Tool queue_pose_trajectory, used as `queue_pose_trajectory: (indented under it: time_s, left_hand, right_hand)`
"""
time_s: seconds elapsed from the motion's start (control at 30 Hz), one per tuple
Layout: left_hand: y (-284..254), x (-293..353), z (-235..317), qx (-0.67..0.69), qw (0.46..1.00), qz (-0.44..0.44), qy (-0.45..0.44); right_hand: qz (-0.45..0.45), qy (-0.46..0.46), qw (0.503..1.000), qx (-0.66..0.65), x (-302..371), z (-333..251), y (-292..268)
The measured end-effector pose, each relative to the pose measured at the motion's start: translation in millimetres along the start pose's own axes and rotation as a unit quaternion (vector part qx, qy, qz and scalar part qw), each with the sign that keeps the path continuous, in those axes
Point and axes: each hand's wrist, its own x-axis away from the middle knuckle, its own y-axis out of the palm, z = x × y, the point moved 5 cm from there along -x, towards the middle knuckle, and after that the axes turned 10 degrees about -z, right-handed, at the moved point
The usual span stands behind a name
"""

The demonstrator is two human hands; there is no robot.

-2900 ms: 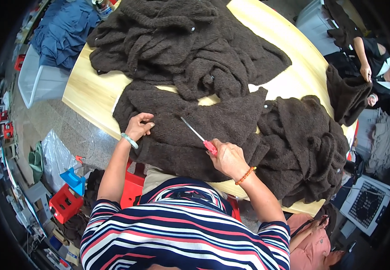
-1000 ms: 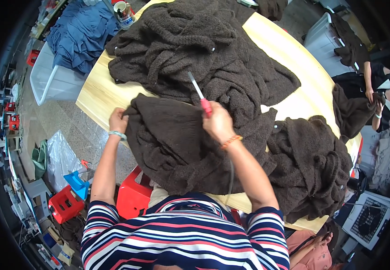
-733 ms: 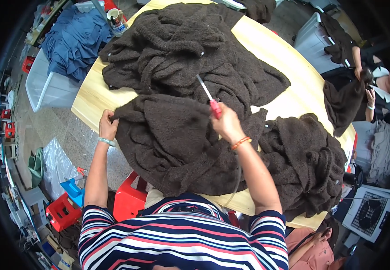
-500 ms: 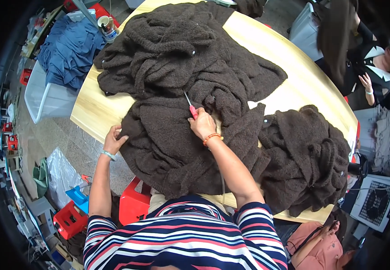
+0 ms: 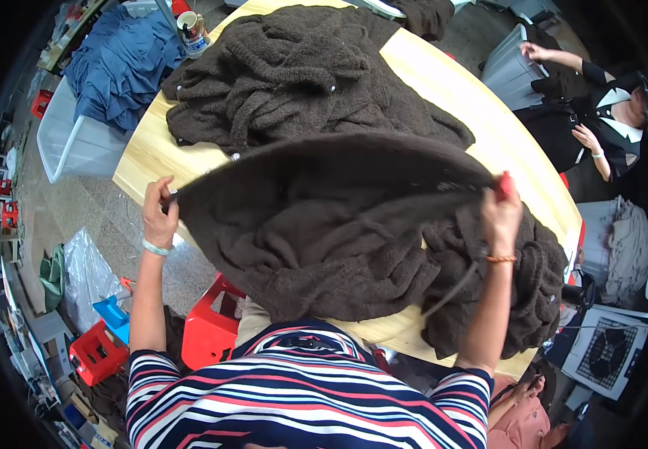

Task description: Trimming loose threads from knitted garments using scissors.

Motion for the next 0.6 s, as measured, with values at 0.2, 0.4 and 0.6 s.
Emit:
queue_pose_trajectory:
  time_s: [0.2,0.4,0.6]
  left_hand:
    - [94.8,61.9,11.1,-0.057,0.972,-0.205,0.095]
    - [134.0,110.9,66.0,0.005,0.971,-0.205,0.122]
    - [207.8,131.8,111.6,-0.032,0.946,-0.311,0.084]
  right_hand:
    - [-0.050,0.037,0.970,0.235,59.7,103.4,-50.5]
    - [-0.058,0.001,0.967,0.248,110.4,107.8,-11.5]
    - [-0.305,-0.030,0.938,0.161,152.3,-1.9,64.3]
